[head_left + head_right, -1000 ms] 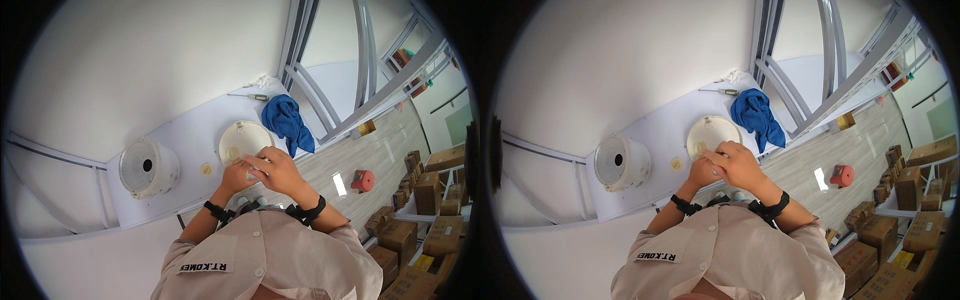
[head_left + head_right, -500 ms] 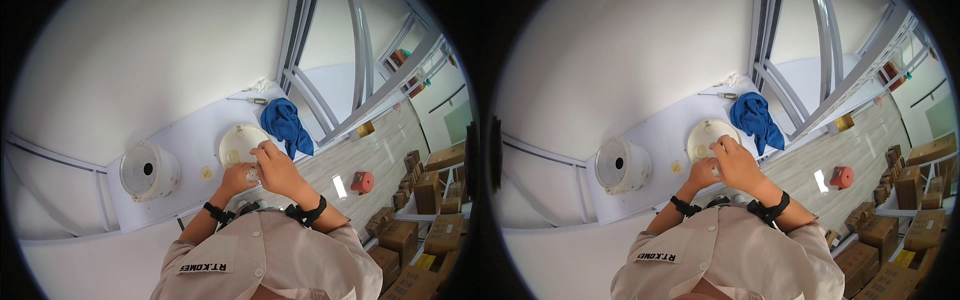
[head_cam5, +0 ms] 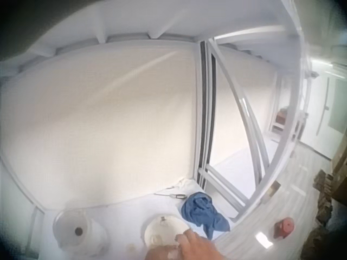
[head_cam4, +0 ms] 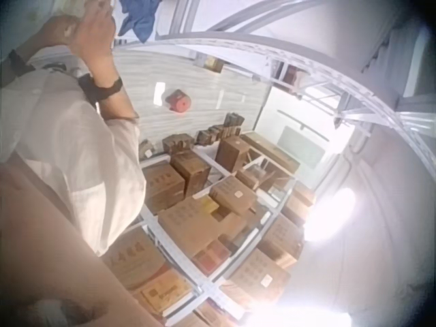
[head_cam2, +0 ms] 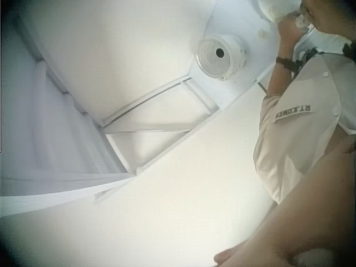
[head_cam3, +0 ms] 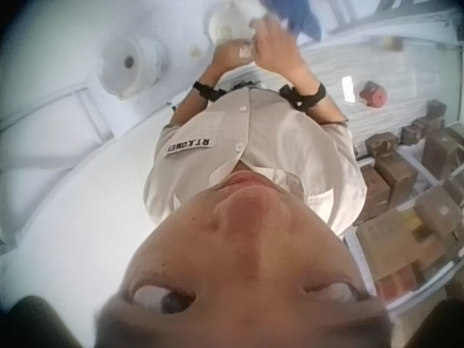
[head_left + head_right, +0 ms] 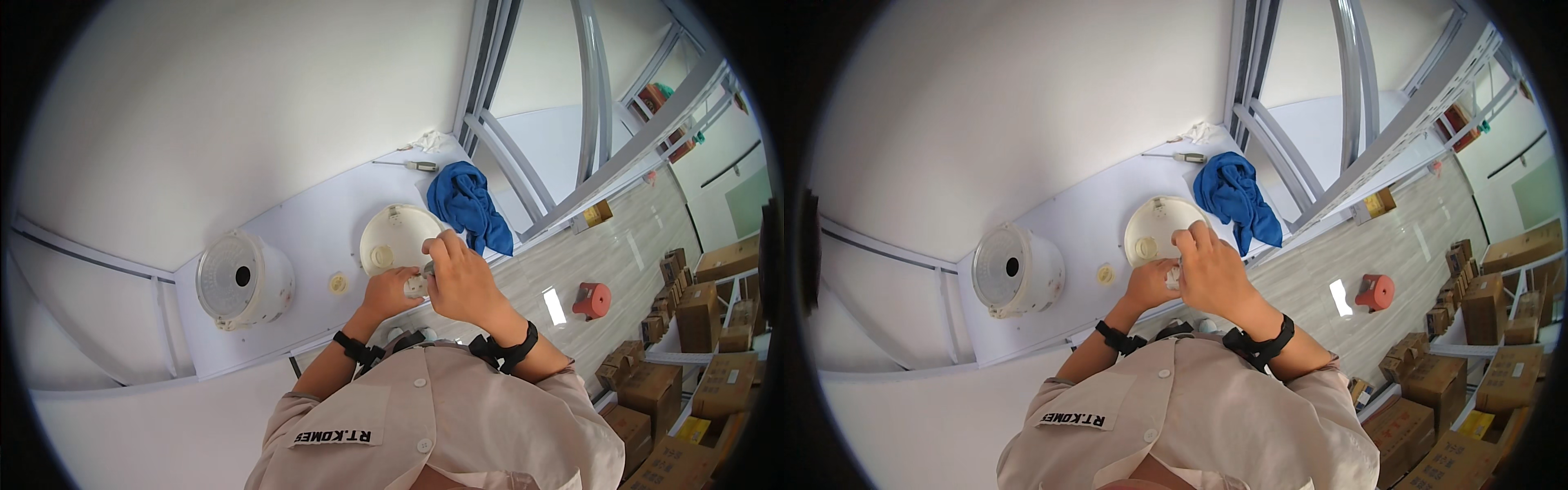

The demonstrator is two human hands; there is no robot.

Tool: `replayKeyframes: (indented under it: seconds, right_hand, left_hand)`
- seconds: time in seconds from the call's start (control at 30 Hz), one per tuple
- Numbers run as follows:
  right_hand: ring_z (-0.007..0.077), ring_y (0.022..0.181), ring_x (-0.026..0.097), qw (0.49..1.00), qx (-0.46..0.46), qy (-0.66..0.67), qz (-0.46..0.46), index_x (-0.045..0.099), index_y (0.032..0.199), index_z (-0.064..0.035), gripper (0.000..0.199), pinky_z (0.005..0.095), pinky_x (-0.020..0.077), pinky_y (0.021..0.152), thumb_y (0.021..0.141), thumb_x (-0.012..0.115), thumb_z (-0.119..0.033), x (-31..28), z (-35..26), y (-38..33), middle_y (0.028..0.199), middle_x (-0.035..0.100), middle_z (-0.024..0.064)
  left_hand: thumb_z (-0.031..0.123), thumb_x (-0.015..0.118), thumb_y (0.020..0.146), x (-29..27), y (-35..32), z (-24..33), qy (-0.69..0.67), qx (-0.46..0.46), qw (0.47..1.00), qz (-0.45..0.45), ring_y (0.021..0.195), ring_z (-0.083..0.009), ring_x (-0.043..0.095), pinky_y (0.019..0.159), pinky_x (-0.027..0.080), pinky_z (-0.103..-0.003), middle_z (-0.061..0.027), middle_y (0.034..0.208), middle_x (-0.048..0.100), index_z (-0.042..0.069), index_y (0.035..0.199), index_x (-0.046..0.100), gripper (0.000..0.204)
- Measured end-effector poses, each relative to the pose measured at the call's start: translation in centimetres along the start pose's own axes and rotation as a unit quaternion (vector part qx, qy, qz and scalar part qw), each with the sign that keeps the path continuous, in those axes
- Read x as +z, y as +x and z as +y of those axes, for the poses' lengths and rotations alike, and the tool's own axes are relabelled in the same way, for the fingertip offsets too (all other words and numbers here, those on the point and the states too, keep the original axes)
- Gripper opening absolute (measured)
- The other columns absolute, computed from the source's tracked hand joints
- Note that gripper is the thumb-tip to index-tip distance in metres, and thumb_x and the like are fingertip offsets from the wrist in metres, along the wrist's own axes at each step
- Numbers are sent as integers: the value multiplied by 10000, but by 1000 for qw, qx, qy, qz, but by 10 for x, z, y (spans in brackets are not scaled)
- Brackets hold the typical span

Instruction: The person uses a screwdriver to fasten screws into a white plastic appliance component, then attaches a circular plastic part to the main body. The person handles the component and screwdriver throughout the process.

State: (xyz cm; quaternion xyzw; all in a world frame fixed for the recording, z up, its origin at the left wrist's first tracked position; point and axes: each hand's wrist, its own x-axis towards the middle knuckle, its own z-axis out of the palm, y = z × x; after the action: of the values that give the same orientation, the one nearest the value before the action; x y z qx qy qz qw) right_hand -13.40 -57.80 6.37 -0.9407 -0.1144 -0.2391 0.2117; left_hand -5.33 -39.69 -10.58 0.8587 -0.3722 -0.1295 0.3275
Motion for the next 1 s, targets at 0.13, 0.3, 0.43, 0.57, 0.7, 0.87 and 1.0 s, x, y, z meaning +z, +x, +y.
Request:
replayKeyframes:
  seconds: [0.13,0.3,0.43,0.57,0.7,0.87,1.0]
  right_hand:
    - [333,846,713,995,58,-46,-61,620,1159,-45,365,420,554,580,868,790,-185,4,1,-4,999,625,135]
    - [348,903,711,961,172,-102,-191,602,1213,-41,405,445,572,644,886,802,-169,-5,-7,1,1062,630,158]
    - [347,915,724,995,60,-52,-53,608,1205,-36,411,439,568,635,878,806,-187,-12,-6,-1,1065,640,164]
    - [333,876,732,998,27,-24,-45,626,1182,-36,426,417,554,603,878,831,-255,-2,4,-6,1046,643,161]
    - [322,837,737,974,107,-89,-178,605,1225,-35,514,408,557,609,866,864,-297,-1,3,-5,1052,649,161]
    - [324,851,754,973,126,-87,-175,579,1269,-46,564,404,572,637,860,877,-295,-20,-10,3,1091,659,174]
    - [354,851,746,998,11,29,-53,568,1287,-65,561,428,587,701,844,873,-225,-14,-2,-5,1114,655,178]
  left_hand:
    - [403,905,756,-2,1,4,-9,-13,1000,-13,1140,-309,779,954,639,-447,-84,1268,814,168,1322,779,626]
    - [391,906,748,-4,-1,4,-3,-19,1000,-14,1130,-301,781,944,638,-442,-71,1253,817,165,1329,781,636]
    - [400,919,741,2,-1,-1,-9,0,1000,11,1120,-304,782,940,638,-437,-73,1249,819,154,1311,788,635]
    - [405,923,738,0,-1,2,-13,-10,1000,6,1115,-307,783,935,639,-437,-77,1247,820,151,1308,790,637]
    - [403,920,739,-1,0,2,-12,-5,1000,0,1115,-310,783,931,641,-440,-82,1246,820,153,1318,787,645]
    - [405,918,736,5,-1,-5,-10,19,999,25,1111,-315,785,937,640,-443,-88,1238,820,143,1323,781,658]
    - [408,915,738,2,-1,2,-8,-21,1000,5,1107,-318,788,940,641,-447,-94,1241,820,136,1323,780,659]
